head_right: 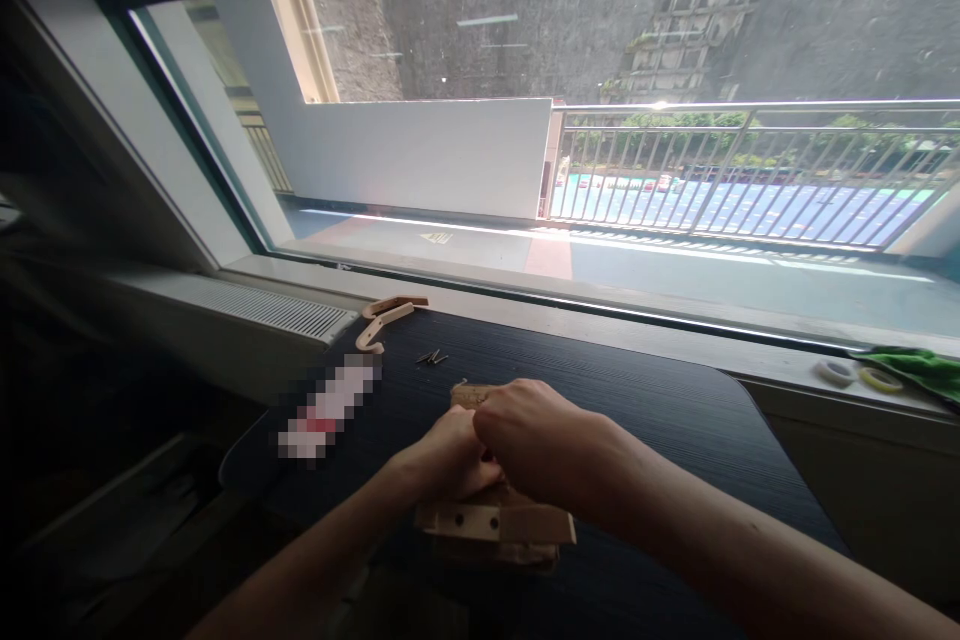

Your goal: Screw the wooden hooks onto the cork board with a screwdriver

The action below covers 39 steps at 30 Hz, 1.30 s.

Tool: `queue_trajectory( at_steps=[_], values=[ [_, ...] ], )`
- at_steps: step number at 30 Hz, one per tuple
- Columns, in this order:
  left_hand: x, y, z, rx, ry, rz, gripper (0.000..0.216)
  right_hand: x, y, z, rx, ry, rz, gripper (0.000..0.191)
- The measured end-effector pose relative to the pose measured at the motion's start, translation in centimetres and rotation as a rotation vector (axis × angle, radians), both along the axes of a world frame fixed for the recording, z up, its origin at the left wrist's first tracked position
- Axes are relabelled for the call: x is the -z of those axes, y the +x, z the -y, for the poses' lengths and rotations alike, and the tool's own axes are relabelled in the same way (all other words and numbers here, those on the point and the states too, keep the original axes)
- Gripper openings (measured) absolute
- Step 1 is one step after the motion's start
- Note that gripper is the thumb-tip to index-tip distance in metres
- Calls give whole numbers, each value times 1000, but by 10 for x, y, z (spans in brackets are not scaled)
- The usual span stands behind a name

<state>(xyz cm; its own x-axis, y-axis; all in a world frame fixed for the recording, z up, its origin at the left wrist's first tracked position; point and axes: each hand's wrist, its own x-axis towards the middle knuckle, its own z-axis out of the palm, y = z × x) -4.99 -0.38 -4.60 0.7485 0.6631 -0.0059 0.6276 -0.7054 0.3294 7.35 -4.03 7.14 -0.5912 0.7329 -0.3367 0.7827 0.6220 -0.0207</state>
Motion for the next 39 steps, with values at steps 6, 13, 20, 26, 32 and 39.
queue_trajectory(
  at_steps=[6,13,20,26,32,39],
  values=[
    [-4,-1,1,12,-8,1,19,4,-1,0,84,68,7,13],
    [0,-1,0,31,15,-13,20,-2,0,5,32,39,25,20],
    [-2,-1,-4,57,7,-8,18,6,-5,3,108,72,32,18],
    [-7,-1,-4,75,-28,1,15,-3,3,6,98,67,43,11],
    [-2,-1,-4,65,10,19,17,11,4,0,46,120,19,23],
    [-7,-2,-1,37,-36,23,17,0,-2,1,132,102,56,14]
  ],
)
